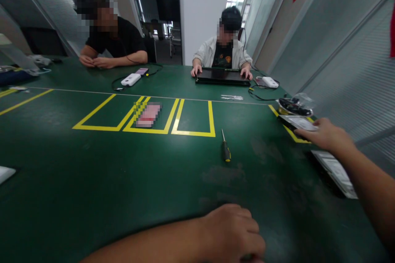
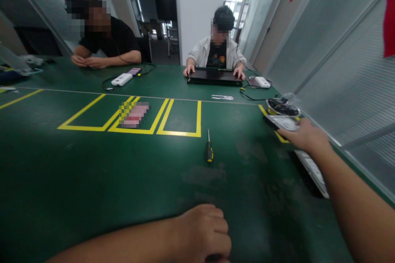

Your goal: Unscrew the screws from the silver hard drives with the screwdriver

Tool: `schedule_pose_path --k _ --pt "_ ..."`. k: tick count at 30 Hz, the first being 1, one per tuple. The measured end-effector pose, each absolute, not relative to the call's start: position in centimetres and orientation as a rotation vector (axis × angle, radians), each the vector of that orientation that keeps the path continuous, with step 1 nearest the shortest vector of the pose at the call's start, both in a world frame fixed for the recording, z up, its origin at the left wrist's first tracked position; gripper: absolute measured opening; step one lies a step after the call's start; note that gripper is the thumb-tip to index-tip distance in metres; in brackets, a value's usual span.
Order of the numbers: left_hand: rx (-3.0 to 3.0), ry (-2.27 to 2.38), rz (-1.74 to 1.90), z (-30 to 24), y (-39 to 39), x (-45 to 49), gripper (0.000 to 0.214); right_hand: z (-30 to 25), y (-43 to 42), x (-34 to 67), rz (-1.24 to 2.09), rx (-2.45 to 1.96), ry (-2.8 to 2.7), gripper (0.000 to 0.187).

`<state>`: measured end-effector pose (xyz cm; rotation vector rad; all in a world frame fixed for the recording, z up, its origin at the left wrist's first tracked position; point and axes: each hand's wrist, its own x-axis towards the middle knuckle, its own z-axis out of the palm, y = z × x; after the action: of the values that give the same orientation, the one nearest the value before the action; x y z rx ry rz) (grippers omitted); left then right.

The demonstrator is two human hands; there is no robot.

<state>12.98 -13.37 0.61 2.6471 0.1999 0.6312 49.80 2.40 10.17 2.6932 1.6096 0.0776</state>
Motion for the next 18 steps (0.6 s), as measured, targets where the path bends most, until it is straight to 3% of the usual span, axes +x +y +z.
schedule_pose_path --k 2,5,10,13,18 --pt "2.394 0.413 0.917 1.0 -13.3 12.9 0.018 11.3 1.3 46.0 -0.014 2.683 1.671 0.076" --pt "1.748 0.895 1.286 1.9 -12.2 12.7 0.036 12.1 -1.1 39.2 -0.143 2.585 1.961 0.072" --pt "0.762 1.014 1.437 2.8 -8.0 11.4 0.053 10.8 -5.6 28.5 -0.223 2.256 2.528 0.058" --pt "0.599 0.966 1.415 2.9 -6.6 9.8 0.05 8.7 -8.1 24.0 -0.279 2.058 2.777 0.055" --pt "0.668 1.186 1.451 2.7 -6.7 6.5 0.045 5.8 -11.2 21.2 -0.459 1.928 2.882 0.072"
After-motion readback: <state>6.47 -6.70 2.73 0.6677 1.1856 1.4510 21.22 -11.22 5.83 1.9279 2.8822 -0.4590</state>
